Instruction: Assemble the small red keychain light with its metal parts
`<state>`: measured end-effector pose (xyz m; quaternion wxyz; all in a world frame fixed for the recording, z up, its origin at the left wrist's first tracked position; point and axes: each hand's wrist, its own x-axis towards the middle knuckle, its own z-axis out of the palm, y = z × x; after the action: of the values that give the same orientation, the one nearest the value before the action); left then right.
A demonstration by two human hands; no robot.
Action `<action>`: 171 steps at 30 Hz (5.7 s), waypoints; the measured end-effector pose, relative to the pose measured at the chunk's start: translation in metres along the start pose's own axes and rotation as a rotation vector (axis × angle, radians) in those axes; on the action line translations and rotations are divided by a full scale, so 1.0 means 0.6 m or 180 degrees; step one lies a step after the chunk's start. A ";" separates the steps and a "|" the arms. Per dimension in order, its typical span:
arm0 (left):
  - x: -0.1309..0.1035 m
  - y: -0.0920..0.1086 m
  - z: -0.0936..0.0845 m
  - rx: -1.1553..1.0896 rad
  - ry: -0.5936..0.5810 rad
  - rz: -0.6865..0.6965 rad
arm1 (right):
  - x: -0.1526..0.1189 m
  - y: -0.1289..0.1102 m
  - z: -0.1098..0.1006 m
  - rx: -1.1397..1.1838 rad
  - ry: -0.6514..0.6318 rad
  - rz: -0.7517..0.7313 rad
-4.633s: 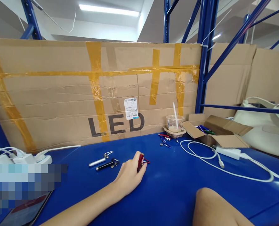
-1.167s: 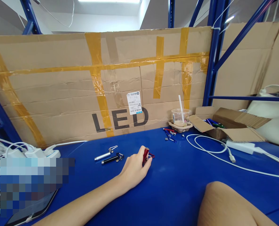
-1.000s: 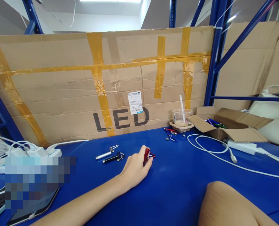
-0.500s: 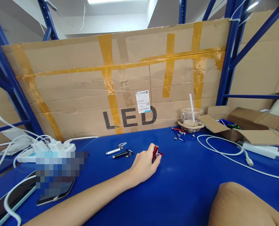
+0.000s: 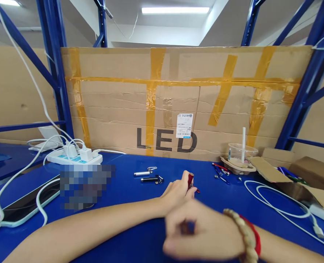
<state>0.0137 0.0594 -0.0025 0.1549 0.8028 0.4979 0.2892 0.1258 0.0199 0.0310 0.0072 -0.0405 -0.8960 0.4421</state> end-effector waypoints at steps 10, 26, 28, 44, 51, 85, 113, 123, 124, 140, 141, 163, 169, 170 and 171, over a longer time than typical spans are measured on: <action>0.008 -0.020 0.013 -0.0542 0.0372 0.0040 | -0.076 0.129 -0.092 -0.1283 0.2567 0.0667; 0.005 -0.005 0.007 -0.0250 0.0052 0.0160 | -0.078 0.133 -0.084 -0.0976 0.2776 0.0374; 0.006 -0.006 0.008 -0.0226 0.0071 0.0123 | -0.078 0.133 -0.080 -0.0856 0.2758 0.0406; 0.005 0.002 0.008 0.0357 -0.0060 0.0023 | -0.076 0.121 -0.071 -0.1491 0.2670 0.0673; 0.006 -0.003 0.011 0.0668 -0.0102 0.0216 | -0.078 0.121 -0.075 -0.1571 0.2513 0.0798; 0.007 0.002 0.011 0.0602 -0.0191 0.0212 | -0.084 0.133 -0.081 -0.1739 0.2389 0.0790; 0.008 0.003 0.010 0.0604 -0.0217 0.0214 | -0.085 0.128 -0.081 -0.1617 0.2361 0.0824; 0.008 0.001 0.012 0.0539 -0.0218 0.0162 | -0.083 0.126 -0.079 -0.1364 0.2426 0.0771; 0.008 0.001 0.013 0.0505 -0.0194 0.0150 | -0.082 0.125 -0.079 -0.1223 0.2434 0.0782; 0.004 0.010 0.002 0.0017 -0.0280 0.0124 | -0.088 0.132 -0.100 0.0108 0.3372 0.0233; 0.004 0.010 0.002 0.0033 -0.0263 0.0127 | -0.088 0.131 -0.100 0.0079 0.3340 0.0227; 0.004 0.011 0.003 -0.0254 0.0194 0.0219 | -0.092 0.107 -0.092 0.1030 0.3176 0.0733; 0.007 0.007 0.004 -0.0158 0.0267 0.0180 | -0.089 0.118 -0.092 0.0595 0.3354 0.0746; 0.008 0.007 0.004 -0.0167 0.0278 0.0177 | -0.090 0.120 -0.094 0.0384 0.3379 0.0638; 0.008 0.007 0.004 -0.0173 0.0286 0.0181 | -0.091 0.121 -0.096 0.0164 0.3406 0.0528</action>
<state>0.0198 0.0616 -0.0008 0.1458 0.7983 0.4733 0.3426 0.1877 0.1052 0.0096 0.4285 -0.3303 -0.7499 0.3806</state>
